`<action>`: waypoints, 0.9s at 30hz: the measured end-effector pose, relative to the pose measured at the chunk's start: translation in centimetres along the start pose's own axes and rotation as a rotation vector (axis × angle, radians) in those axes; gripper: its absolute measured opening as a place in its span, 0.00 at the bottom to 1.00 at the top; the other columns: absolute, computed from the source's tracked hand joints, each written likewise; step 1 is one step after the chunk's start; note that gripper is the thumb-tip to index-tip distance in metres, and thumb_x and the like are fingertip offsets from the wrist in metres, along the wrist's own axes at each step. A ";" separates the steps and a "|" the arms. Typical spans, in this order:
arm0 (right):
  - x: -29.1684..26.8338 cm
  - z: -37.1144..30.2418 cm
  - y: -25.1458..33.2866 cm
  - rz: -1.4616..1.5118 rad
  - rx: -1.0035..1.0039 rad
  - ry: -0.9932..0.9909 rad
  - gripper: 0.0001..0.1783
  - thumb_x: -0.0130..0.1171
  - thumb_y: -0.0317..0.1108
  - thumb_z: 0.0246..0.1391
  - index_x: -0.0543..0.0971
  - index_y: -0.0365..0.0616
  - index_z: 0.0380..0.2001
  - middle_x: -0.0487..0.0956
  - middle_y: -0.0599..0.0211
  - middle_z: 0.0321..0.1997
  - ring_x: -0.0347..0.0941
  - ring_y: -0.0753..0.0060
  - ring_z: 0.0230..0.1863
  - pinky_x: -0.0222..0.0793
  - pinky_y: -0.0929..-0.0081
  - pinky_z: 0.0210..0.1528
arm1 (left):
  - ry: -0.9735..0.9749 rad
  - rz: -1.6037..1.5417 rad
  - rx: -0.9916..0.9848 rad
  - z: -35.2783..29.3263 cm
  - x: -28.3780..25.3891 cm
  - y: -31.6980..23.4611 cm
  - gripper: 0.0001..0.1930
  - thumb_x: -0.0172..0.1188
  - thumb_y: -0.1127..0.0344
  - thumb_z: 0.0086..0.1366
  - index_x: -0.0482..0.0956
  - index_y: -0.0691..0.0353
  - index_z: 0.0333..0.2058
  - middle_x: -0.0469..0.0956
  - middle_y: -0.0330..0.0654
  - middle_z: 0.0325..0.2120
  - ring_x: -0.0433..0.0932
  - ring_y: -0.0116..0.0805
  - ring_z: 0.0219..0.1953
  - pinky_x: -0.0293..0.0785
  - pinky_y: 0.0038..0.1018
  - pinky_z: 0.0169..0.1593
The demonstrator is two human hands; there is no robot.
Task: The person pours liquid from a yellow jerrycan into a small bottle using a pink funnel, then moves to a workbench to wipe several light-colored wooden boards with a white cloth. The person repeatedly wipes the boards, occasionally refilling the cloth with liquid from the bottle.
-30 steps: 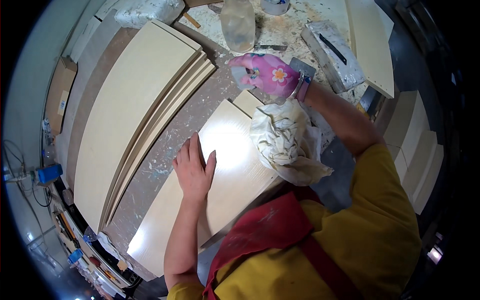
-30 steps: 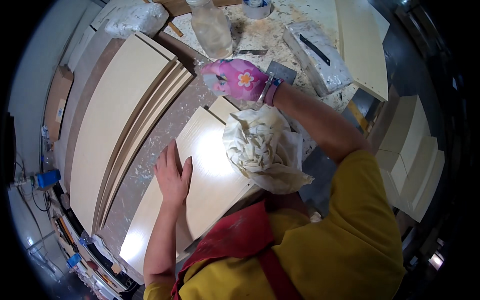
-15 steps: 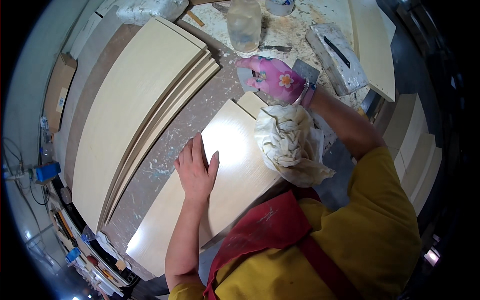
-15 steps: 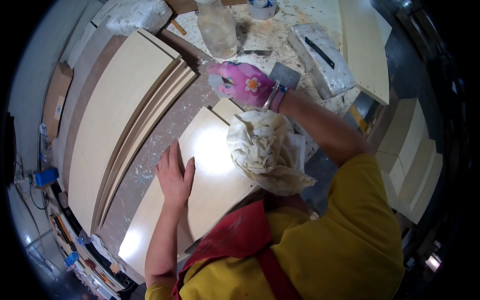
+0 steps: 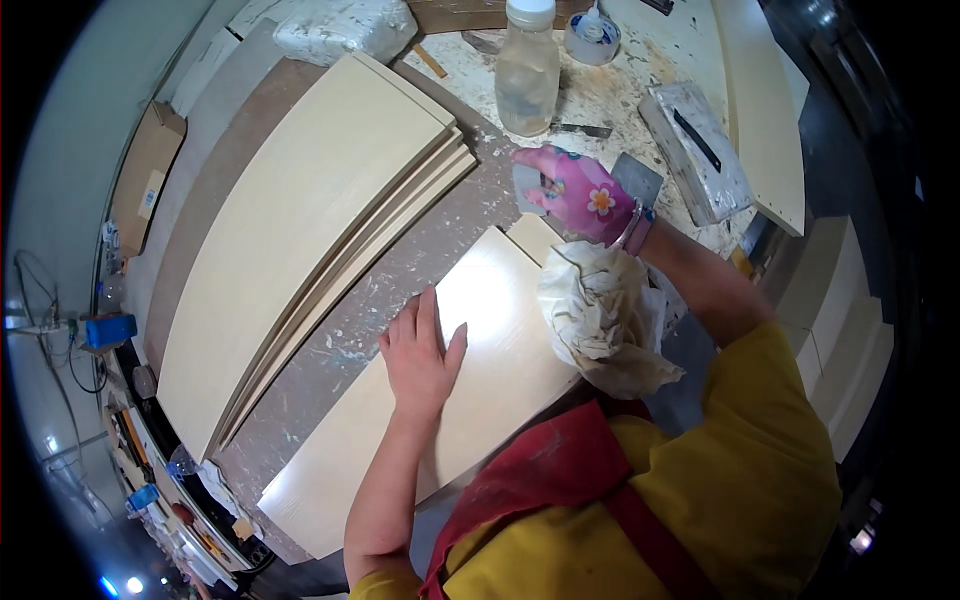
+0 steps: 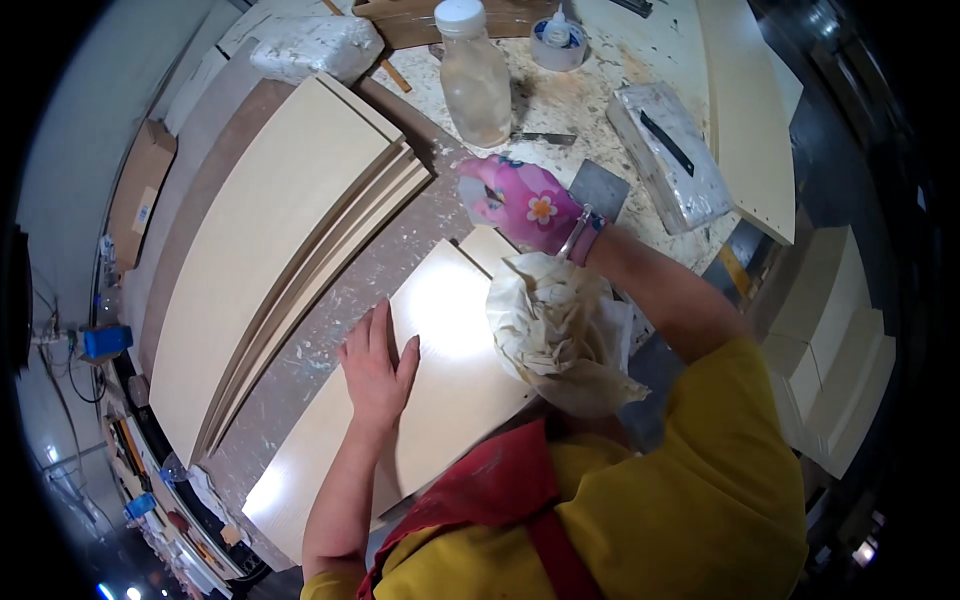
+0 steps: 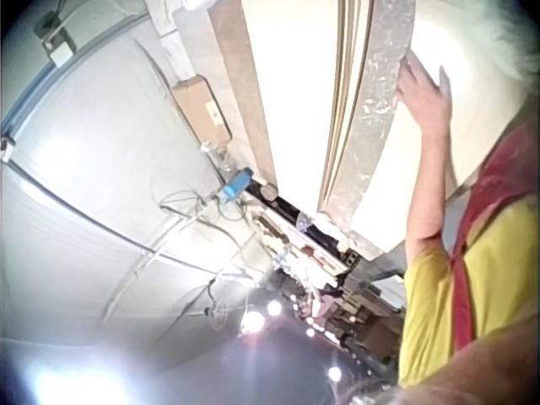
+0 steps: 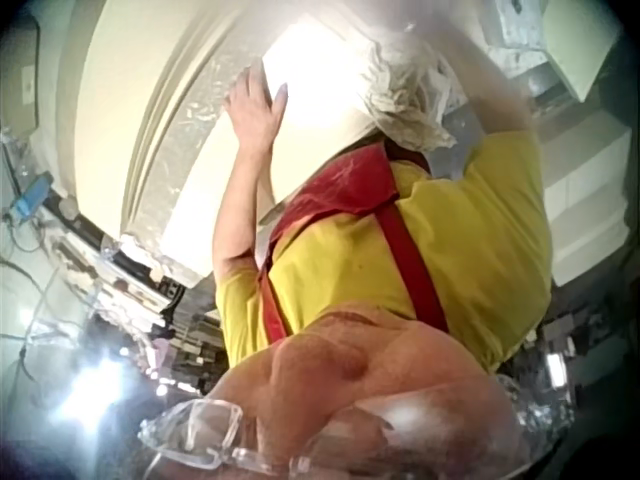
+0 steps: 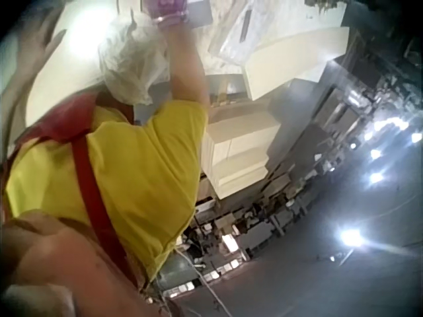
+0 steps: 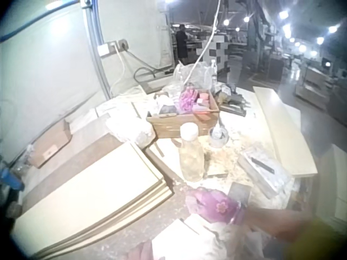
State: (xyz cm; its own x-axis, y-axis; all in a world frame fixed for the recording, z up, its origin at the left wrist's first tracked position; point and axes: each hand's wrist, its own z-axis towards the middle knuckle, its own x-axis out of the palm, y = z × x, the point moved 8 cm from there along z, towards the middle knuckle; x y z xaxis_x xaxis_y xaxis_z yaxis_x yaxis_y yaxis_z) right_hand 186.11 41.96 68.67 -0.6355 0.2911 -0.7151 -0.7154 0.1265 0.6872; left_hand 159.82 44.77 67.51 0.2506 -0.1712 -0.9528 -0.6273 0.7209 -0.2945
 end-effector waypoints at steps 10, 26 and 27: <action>-1.8 1.4 1.5 0.147 -0.067 -0.147 0.24 0.55 0.35 0.50 0.71 0.44 0.52 0.73 0.55 0.54 0.70 0.50 0.52 0.67 0.64 0.54 | 0.036 -0.045 -0.031 -0.2 0.4 0.3 0.32 0.57 0.53 0.57 0.63 0.60 0.58 0.68 0.50 0.51 0.67 0.48 0.51 0.58 0.41 0.53; 3.2 2.9 4.8 -0.012 -0.186 0.238 0.23 0.53 0.35 0.52 0.71 0.50 0.54 0.72 0.61 0.55 0.71 0.53 0.52 0.69 0.63 0.52 | 0.041 -0.052 -0.037 -0.1 0.2 0.2 0.32 0.58 0.53 0.57 0.63 0.58 0.58 0.69 0.47 0.50 0.68 0.47 0.50 0.58 0.42 0.53; 3.1 3.0 4.8 0.002 -0.216 0.210 0.23 0.53 0.36 0.52 0.71 0.50 0.54 0.72 0.60 0.56 0.71 0.53 0.53 0.69 0.64 0.53 | 0.042 -0.057 -0.043 -0.1 0.2 0.3 0.32 0.58 0.53 0.57 0.63 0.58 0.58 0.69 0.48 0.50 0.68 0.47 0.50 0.58 0.42 0.53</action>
State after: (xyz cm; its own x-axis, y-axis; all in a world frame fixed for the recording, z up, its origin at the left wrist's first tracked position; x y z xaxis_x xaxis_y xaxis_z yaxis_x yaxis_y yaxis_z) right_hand 181.57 46.28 70.07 -0.6668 0.0859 -0.7403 -0.7452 -0.0848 0.6614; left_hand 159.60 44.82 67.26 0.2557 -0.2399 -0.9365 -0.6442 0.6801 -0.3501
